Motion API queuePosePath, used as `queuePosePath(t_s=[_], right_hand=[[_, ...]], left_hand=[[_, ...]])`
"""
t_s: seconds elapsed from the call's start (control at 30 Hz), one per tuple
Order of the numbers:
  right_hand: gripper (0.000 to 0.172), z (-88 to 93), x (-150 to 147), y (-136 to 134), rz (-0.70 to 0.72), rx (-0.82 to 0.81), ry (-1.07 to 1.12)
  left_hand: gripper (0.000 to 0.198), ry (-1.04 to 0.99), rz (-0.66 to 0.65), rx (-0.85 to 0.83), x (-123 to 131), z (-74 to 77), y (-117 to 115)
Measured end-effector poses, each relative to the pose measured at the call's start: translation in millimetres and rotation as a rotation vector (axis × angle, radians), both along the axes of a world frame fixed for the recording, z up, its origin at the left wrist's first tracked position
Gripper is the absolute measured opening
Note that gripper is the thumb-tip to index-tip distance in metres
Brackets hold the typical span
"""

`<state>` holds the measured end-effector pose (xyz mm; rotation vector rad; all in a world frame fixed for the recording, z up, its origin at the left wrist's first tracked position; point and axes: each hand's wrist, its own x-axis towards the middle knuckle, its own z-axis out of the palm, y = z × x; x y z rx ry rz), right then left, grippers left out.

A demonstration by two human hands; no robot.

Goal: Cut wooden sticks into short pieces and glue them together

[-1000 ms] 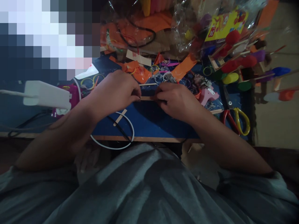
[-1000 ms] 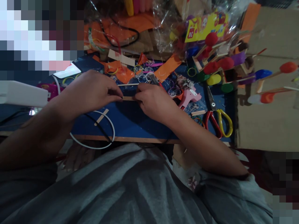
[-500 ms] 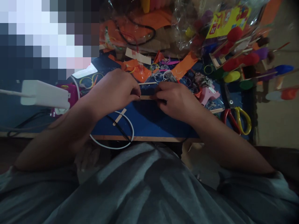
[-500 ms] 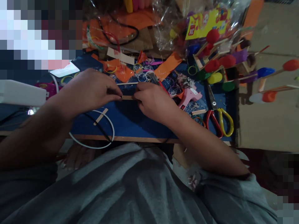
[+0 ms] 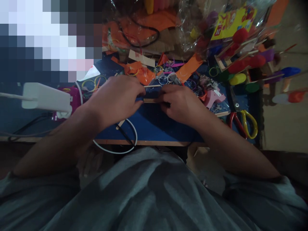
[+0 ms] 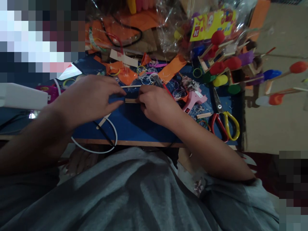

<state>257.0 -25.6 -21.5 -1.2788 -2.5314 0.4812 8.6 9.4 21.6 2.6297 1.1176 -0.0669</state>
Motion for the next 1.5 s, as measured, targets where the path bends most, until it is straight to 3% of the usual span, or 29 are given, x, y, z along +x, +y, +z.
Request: queuePosePath(t_s=[0.1, 0.17, 0.23, 0.37, 0.5, 0.67, 0.77, 0.93, 1.07, 1.2, 1.37, 1.5], right_hand=[[0.030, 0.5, 0, 1, 0.022, -0.017, 0.009], [0.029, 0.3, 0, 1, 0.026, -0.018, 0.012], [0.031, -0.1, -1, 1, 0.016, -0.011, 0.011], [0.034, -0.6, -2, 1, 0.012, -0.007, 0.000], [0.034, -2.4, -2, 1, 0.010, -0.010, -0.004], [0.034, -1.8, -2, 4, 0.017, -0.037, -0.015], [0.031, 14.5, 8, 6, 0.000, -0.026, 0.014], [0.033, 46.1, 37, -1, -0.264, 0.096, -0.037], [0.042, 29.4, 46, -11, -0.371, 0.071, -0.205], [0.053, 8.5, 44, -17, -0.416, 0.059, -0.185], [0.062, 23.9, 43, -38, -0.407, 0.109, -0.043], [0.065, 31.5, 34, -65, -0.339, 0.003, -0.039]], left_hand=[[0.037, 0.259, -0.032, 0.092, 12, 12.2, -26], [0.039, 0.323, -0.061, 0.128, 18, 15.3, -45], [0.055, 0.310, -0.124, 0.152, 22, 10.9, -62], [0.085, 0.214, -0.121, 0.208, 25, -12.4, -80], [0.089, 0.161, -0.057, 0.170, 27, -31.6, -79], [0.093, 0.172, -0.058, 0.149, 29, -38.3, -74], [0.091, 0.169, -0.066, 0.145, 28, -38.4, -73], [0.095, 0.208, -0.076, 0.147, 29, -37.1, -74], [0.100, 0.234, -0.075, 0.130, 31, -34.5, -73], [0.106, 0.242, -0.077, 0.114, 33, -29.9, -71], [0.112, 0.259, -0.084, 0.090, 35, -24.0, -68], [0.109, 0.265, -0.096, 0.079, 35, -22.2, -68]])
